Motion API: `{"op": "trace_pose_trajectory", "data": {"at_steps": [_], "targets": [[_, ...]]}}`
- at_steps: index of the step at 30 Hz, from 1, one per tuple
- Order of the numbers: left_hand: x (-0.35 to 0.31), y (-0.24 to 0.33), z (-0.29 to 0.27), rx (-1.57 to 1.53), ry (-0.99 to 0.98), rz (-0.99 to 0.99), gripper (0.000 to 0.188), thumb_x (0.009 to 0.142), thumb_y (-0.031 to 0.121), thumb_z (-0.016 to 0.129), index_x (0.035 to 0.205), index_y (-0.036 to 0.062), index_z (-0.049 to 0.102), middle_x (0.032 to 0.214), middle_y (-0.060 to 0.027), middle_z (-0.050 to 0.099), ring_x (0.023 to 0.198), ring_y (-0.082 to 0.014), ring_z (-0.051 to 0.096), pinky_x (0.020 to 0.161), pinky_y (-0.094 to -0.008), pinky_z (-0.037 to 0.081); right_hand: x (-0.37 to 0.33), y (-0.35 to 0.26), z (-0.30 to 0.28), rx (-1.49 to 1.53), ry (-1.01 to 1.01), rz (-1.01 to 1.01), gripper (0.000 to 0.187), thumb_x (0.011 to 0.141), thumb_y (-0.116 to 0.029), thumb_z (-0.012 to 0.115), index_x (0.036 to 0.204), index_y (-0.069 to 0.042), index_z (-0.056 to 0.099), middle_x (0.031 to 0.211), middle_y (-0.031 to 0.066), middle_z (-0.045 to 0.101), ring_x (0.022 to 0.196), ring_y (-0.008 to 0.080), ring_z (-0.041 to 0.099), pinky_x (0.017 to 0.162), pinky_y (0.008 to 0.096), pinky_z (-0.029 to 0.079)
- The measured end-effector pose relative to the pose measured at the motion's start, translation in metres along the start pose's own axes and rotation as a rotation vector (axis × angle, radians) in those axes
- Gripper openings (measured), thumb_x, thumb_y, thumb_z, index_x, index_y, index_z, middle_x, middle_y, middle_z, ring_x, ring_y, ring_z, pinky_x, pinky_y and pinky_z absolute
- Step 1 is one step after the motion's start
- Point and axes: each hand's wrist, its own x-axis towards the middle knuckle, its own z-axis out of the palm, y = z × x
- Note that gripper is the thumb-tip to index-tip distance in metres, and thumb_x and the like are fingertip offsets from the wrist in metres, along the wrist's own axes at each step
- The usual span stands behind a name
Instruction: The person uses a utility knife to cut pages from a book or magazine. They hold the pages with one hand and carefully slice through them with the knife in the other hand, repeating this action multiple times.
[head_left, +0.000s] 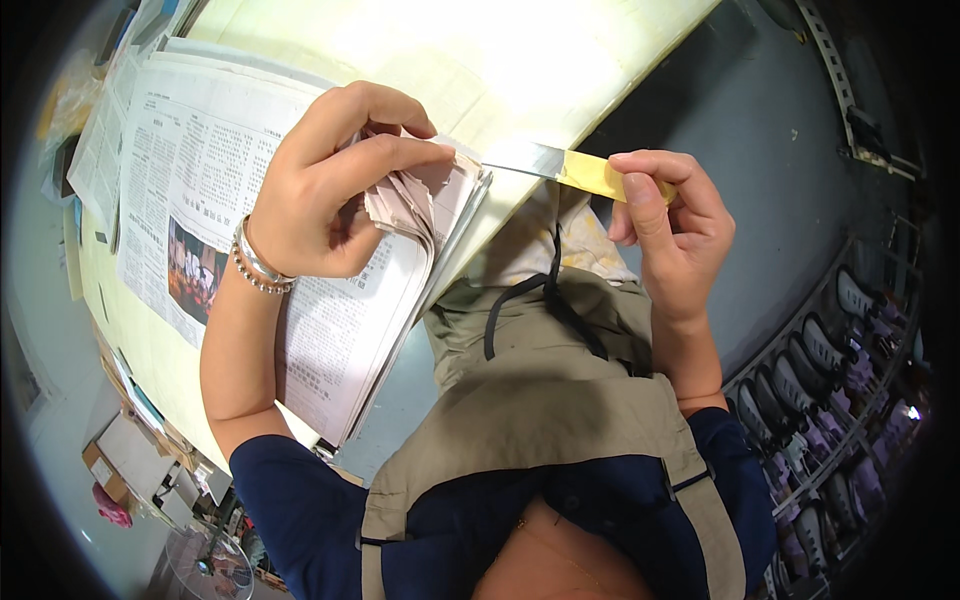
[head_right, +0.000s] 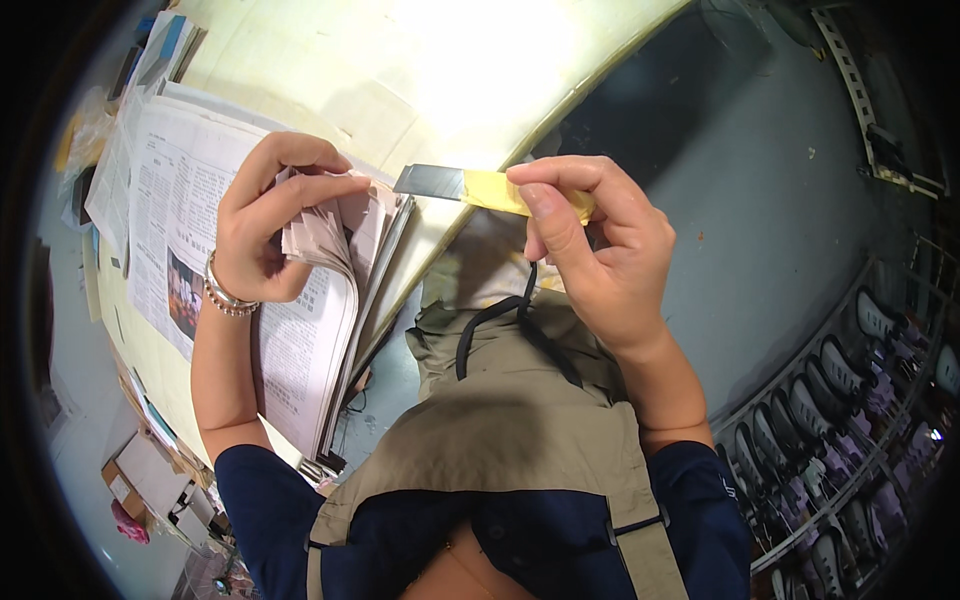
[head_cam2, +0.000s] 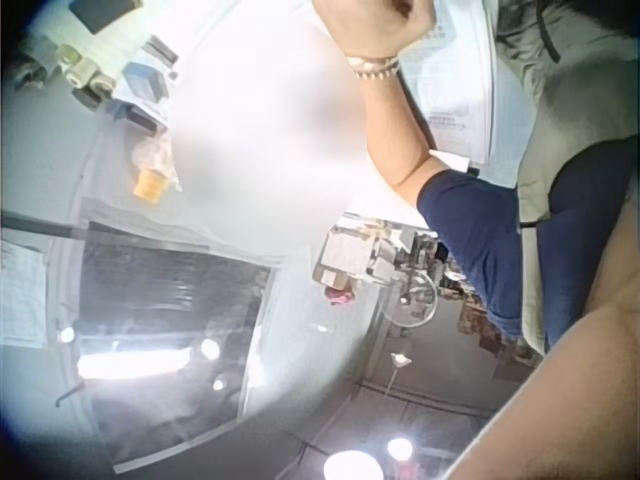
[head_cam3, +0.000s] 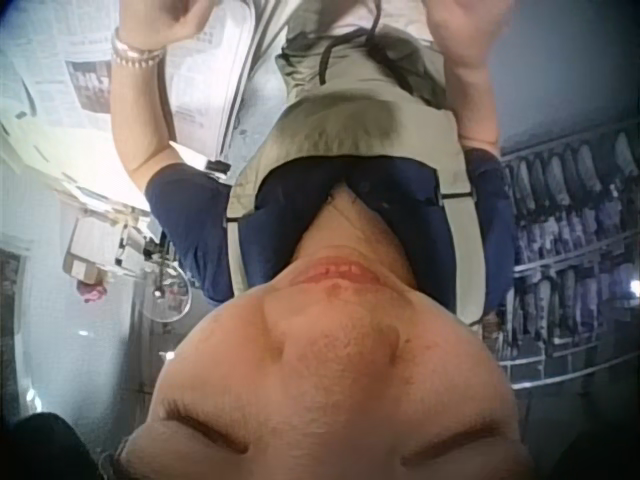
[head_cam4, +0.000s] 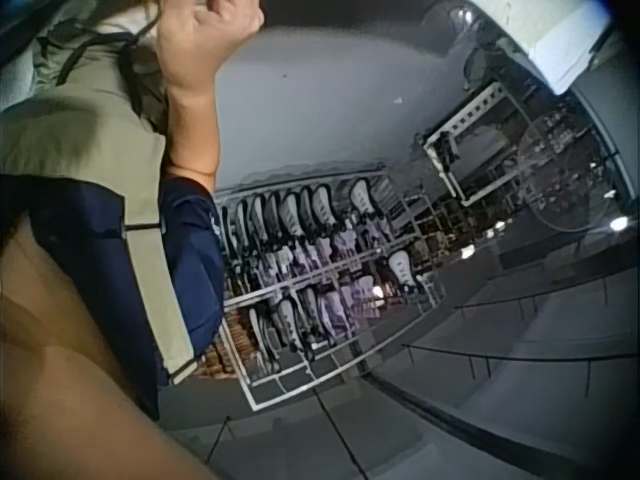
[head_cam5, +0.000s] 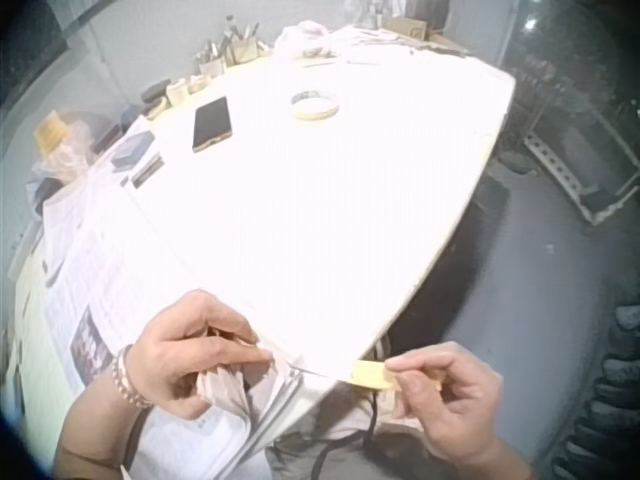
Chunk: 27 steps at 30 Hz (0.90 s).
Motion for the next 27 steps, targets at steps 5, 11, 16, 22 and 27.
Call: {"op": "trace_pose_trajectory", "data": {"at_steps": [5, 11, 16, 22, 27], "targets": [[-0.001, -0.002, -0.001, 0.037, 0.016, 0.042, 0.054, 0.050, 0.017, 0.053, 0.098, -0.0020, 0.071, 0.095, -0.0150, 0.058, 0.084, -0.0255, 0.060, 0.077, -0.0334, 0.051, 0.002, -0.004, 0.000, -0.063, -0.049, -0.105, 0.011, 0.092, -0.003, 0.060, 0.099, 0.004, 0.066, 0.074, 0.0042, 0.064, 0.058, 0.0063, 0.057, 0.050, 0.0171, 0.042], [0.003, 0.003, 0.001, -0.003, 0.054, 0.042, 0.049, 0.047, 0.000, 0.055, 0.094, 0.0004, 0.069, 0.095, -0.0127, 0.061, 0.081, -0.0255, 0.057, 0.072, -0.0322, 0.047, 0.006, -0.006, -0.001, -0.120, -0.095, -0.206, 0.012, 0.090, 0.000, 0.061, 0.101, 0.004, 0.066, 0.075, 0.0057, 0.065, 0.057, 0.0058, 0.057, 0.049, 0.0177, 0.042], [-0.001, -0.003, 0.001, 0.043, 0.027, 0.073, 0.054, 0.051, 0.015, 0.053, 0.098, -0.0026, 0.071, 0.095, -0.0145, 0.058, 0.082, -0.0247, 0.060, 0.075, -0.0322, 0.051, 0.008, -0.010, -0.001, -0.157, -0.110, -0.210, 0.012, 0.090, 0.001, 0.061, 0.100, 0.003, 0.067, 0.076, 0.0057, 0.066, 0.055, 0.0050, 0.056, 0.048, 0.0178, 0.041], [-0.001, -0.002, 0.001, 0.042, 0.021, 0.074, 0.053, 0.051, 0.015, 0.053, 0.098, -0.0031, 0.071, 0.096, -0.0146, 0.058, 0.082, -0.0248, 0.061, 0.074, -0.0321, 0.051, 0.008, -0.012, -0.001, -0.175, -0.111, -0.191, 0.012, 0.090, 0.000, 0.062, 0.099, 0.003, 0.067, 0.076, 0.0053, 0.065, 0.055, 0.0048, 0.056, 0.048, 0.0176, 0.040], [-0.002, -0.003, 0.000, 0.042, 0.020, 0.084, 0.053, 0.051, 0.014, 0.053, 0.099, -0.0031, 0.070, 0.096, -0.0148, 0.057, 0.083, -0.0248, 0.061, 0.075, -0.0321, 0.051, 0.008, -0.014, -0.001, -0.182, -0.115, -0.177, 0.011, 0.090, 0.000, 0.062, 0.099, 0.003, 0.068, 0.076, 0.0053, 0.065, 0.055, 0.0046, 0.055, 0.048, 0.0175, 0.041]]}}
